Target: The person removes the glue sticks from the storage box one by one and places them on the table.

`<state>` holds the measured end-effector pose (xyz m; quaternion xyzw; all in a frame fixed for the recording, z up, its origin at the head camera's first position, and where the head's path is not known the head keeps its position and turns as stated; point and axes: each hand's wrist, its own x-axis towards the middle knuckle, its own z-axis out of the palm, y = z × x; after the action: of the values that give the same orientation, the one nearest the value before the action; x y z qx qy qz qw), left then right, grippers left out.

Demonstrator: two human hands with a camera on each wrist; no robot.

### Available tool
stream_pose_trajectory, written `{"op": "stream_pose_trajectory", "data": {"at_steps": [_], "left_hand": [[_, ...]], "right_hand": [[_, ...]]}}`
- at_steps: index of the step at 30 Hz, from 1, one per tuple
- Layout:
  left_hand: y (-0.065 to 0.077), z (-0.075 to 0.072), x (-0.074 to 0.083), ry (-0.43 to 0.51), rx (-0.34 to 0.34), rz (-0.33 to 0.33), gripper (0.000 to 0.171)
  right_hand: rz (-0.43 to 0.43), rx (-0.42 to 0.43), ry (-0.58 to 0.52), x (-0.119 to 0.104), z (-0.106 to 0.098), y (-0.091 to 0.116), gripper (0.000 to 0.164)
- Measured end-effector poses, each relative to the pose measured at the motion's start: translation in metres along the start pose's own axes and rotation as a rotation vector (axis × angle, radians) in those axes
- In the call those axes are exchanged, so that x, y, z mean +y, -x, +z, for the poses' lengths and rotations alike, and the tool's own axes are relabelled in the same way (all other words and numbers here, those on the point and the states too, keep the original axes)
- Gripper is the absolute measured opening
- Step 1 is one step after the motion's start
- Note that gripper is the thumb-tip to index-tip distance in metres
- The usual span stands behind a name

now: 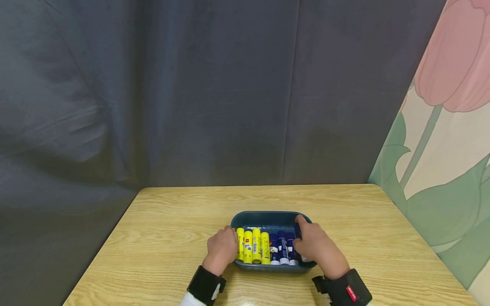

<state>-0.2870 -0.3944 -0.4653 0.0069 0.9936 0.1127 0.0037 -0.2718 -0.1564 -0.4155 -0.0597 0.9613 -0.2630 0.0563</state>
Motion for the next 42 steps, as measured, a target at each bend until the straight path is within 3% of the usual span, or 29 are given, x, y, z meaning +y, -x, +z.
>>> {"op": "stream_pose_trajectory", "data": {"at_steps": [11, 20, 42], "left_hand": [[0.001, 0.001, -0.001, 0.013, 0.007, -0.013, 0.028], [0.001, 0.002, -0.002, 0.023, 0.055, 0.014, 0.028], [0.002, -0.001, 0.0, -0.002, 0.031, 0.01, 0.028]], "right_hand": [[-0.012, 0.039, 0.01, 0.003, -0.006, 0.004, 0.055], [0.011, 0.055, 0.004, 0.006, -0.016, 0.007, 0.053], [0.027, 0.058, 0.039, 0.034, -0.038, 0.008, 0.051]]}}
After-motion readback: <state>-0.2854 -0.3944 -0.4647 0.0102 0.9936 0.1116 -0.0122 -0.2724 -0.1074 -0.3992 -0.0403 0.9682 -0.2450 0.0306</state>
